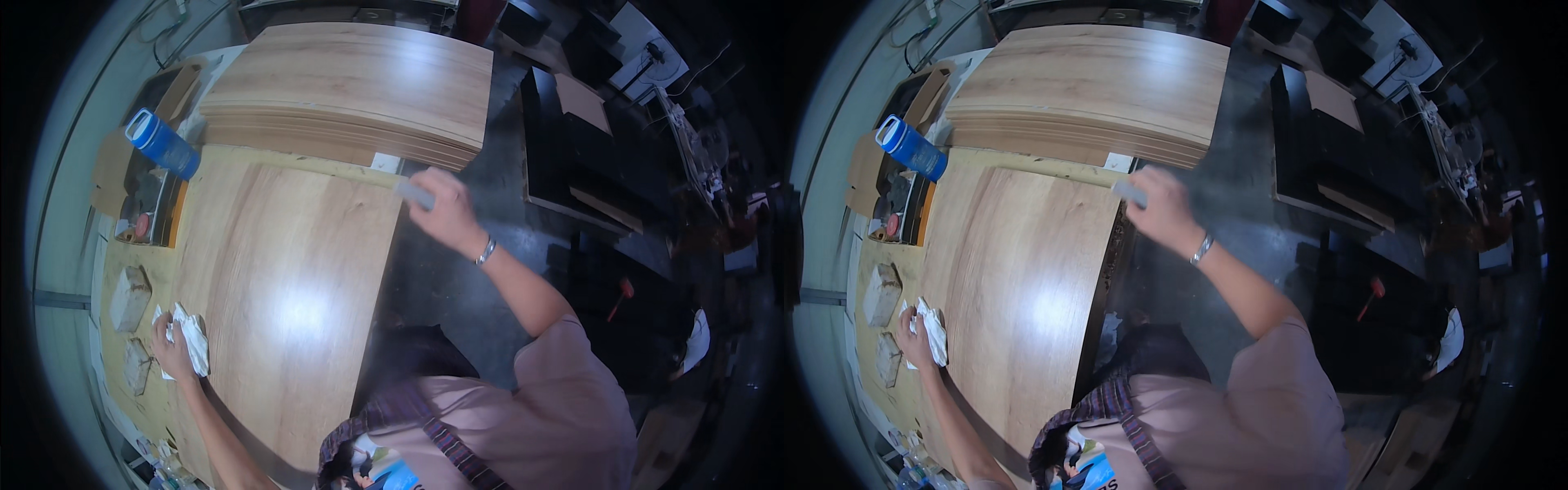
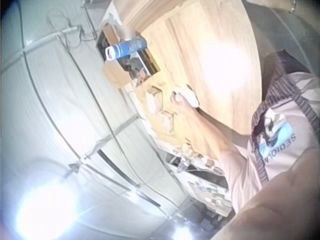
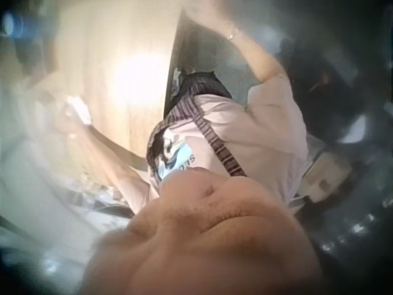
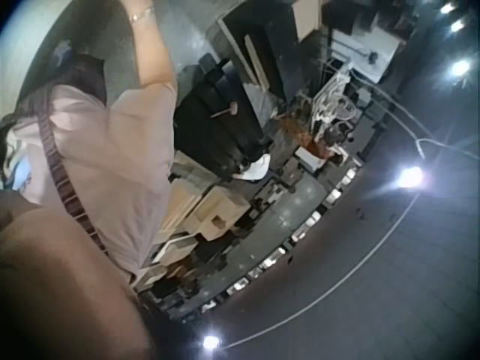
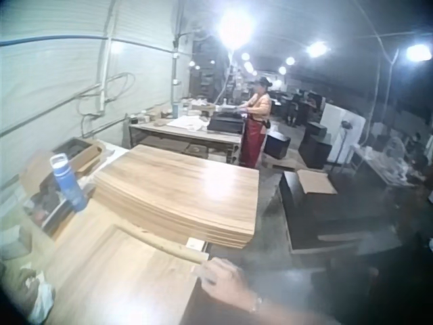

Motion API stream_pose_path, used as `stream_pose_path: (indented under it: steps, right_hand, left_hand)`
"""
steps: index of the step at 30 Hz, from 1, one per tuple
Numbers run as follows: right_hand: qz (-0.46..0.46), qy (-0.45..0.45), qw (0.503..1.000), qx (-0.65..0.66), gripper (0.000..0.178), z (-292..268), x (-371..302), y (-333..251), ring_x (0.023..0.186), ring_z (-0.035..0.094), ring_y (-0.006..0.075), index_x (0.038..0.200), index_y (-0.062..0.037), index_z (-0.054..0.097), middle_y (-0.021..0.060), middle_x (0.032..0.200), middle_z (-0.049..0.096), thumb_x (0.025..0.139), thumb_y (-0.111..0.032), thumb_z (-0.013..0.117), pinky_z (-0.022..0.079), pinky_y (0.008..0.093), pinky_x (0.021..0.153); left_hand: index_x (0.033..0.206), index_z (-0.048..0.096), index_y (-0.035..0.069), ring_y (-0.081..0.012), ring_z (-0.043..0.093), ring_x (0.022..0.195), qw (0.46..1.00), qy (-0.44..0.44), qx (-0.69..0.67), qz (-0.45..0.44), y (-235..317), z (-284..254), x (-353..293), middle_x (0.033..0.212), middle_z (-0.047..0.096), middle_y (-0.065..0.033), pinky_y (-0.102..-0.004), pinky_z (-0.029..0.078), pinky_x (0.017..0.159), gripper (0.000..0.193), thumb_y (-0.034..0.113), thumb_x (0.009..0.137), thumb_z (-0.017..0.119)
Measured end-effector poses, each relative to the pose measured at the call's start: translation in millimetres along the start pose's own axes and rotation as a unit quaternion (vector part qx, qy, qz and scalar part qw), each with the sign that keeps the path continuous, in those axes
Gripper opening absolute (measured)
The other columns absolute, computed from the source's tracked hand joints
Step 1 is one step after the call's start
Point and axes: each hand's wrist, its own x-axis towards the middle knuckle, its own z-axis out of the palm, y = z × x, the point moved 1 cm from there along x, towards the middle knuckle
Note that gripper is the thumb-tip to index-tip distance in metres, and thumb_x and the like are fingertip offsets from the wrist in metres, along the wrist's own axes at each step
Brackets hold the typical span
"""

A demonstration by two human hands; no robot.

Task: The person sands a wooden board with a sanding block and wipes it with a cloth, repeating the cycle across the surface. The board is flipped to work on both sides, and the person continues alternating sanding and wiping motions.

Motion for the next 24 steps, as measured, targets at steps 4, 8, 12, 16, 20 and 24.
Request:
stream_pose_path:
  steps: [4, 8, 12, 16, 20, 24]
  right_hand:
    - [0.007, 0.03, 1.0, -0.002, 0.021, -1, 9, 3, 0.081, 0.062, 0.0294, 0.093, -0.0047, 0.066, 0.0098, 0.087, 0.064, 0.073, -0.005, 0.071, 0.051, 0.0386, 0.071]
    - [0.005, -0.005, 0.999, 0.047, 0.021, 7, -25, -26, 0.075, 0.06, 0.0279, 0.094, -0.0034, 0.065, 0.0095, 0.082, 0.061, 0.074, -0.003, 0.071, 0.049, 0.0367, 0.067]
    - [-0.028, -0.041, 0.995, 0.083, 0.021, 9, -77, -89, 0.073, 0.059, 0.0302, 0.092, -0.0028, 0.065, 0.0106, 0.08, 0.059, 0.072, -0.003, 0.071, 0.049, 0.0383, 0.065]
    - [-0.064, -0.099, 0.984, 0.13, 0.022, 17, -145, -168, 0.073, 0.059, 0.031, 0.091, -0.0035, 0.065, 0.011, 0.078, 0.059, 0.07, -0.003, 0.07, 0.05, 0.0402, 0.064]
    - [-0.102, -0.161, 0.97, 0.148, 0.024, 28, -224, -250, 0.074, 0.062, 0.0264, 0.092, -0.0062, 0.065, 0.0069, 0.083, 0.061, 0.068, -0.006, 0.069, 0.053, 0.0379, 0.062]
    - [-0.15, -0.21, 0.938, 0.232, 0.025, 40, -298, -331, 0.072, 0.061, 0.028, 0.092, -0.0048, 0.063, 0.0085, 0.082, 0.06, 0.068, -0.006, 0.069, 0.052, 0.0378, 0.059]
  left_hand:
    - [0.119, 0.068, 0.006, -0.0305, 0.062, 0.108, 0.999, 0.032, 0.025, -0.003, 2, 1, -2, 0.119, 0.068, -0.0096, -0.04, 0.046, 0.095, 0.031, 0.02, 0.091, 0.065]
    - [0.118, 0.068, 0.006, -0.0312, 0.062, 0.112, 0.998, 0.064, 0.014, 0.002, 3, 0, -6, 0.121, 0.067, -0.0107, -0.0403, 0.045, 0.097, 0.031, 0.021, 0.091, 0.066]
    - [0.117, 0.068, 0.006, -0.0325, 0.061, 0.112, 0.997, 0.06, -0.003, 0.05, 8, -15, -28, 0.121, 0.067, -0.0124, -0.0419, 0.045, 0.097, 0.03, 0.019, 0.09, 0.067]
    - [0.116, 0.068, 0.005, -0.0333, 0.06, 0.116, 0.995, 0.045, -0.047, 0.078, -14, -42, -72, 0.123, 0.065, -0.0153, -0.041, 0.046, 0.099, 0.032, 0.018, 0.087, 0.069]
    - [0.137, 0.058, 0.011, -0.0336, 0.055, 0.125, 0.985, 0.014, 0.164, 0.04, 21, -89, -108, 0.136, 0.06, -0.015, -0.0442, 0.039, 0.107, 0.054, 0.03, 0.088, 0.069]
    - [0.142, 0.052, 0.008, -0.0331, 0.051, 0.13, 0.991, 0.112, 0.034, 0.07, -17, -148, -153, 0.14, 0.057, -0.0159, -0.0435, 0.035, 0.111, 0.06, 0.035, 0.091, 0.068]
